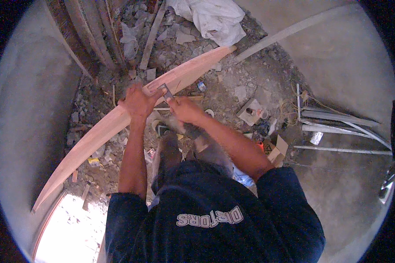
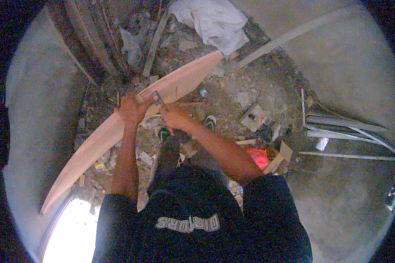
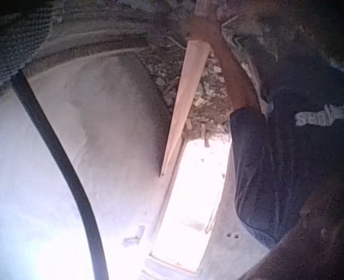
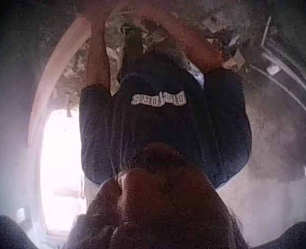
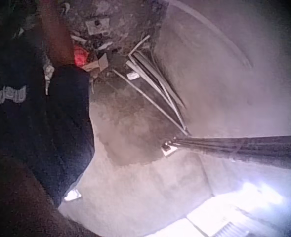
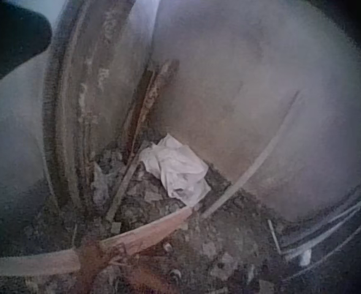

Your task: The person uses a chisel and a wooden mallet to carve and shape a long plank of wood. They repeatedly strike the chisel to remove material and refine the plank's edges and surface.

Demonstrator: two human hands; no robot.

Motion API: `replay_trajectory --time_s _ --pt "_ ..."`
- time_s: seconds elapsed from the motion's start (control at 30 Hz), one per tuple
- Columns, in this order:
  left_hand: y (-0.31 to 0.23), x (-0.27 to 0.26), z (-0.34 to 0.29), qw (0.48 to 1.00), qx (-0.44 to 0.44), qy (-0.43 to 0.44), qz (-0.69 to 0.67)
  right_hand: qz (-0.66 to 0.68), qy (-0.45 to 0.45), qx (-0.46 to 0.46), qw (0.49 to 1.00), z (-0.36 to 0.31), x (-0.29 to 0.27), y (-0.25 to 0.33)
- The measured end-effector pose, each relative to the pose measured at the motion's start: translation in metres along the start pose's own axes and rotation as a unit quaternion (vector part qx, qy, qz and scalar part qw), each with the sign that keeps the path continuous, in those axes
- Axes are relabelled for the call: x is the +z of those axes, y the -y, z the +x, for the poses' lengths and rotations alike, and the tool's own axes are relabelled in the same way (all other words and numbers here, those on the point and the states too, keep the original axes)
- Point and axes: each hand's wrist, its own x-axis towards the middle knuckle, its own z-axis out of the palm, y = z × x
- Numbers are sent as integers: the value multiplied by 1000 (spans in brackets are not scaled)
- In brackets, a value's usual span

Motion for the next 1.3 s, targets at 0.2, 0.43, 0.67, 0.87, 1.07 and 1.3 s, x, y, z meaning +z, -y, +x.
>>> replay_trajectory --time_s 0.2,0.43,0.67,0.87,1.07,1.3 --pt "4 4 2 1000 -6 14 -22 11 7 -38 999 4 3 -13" --pt "5 9 -1 1000 -3 -26 -17 26 -6 -15 1000 8 16 -11" --pt "10 12 8 1000 5 -11 20 36 21 36 998 21 11 4" --pt "5 10 -2 998 34 -52 28 76 -10 -35 996 -2 6 -20" --pt "-18 -10 5 998 45 38 -1 14 -13 -73 997 -4 -3 -40" --pt "-7 4 16 997 45 64 -12 50 -7 -35 998 4 1 -29"
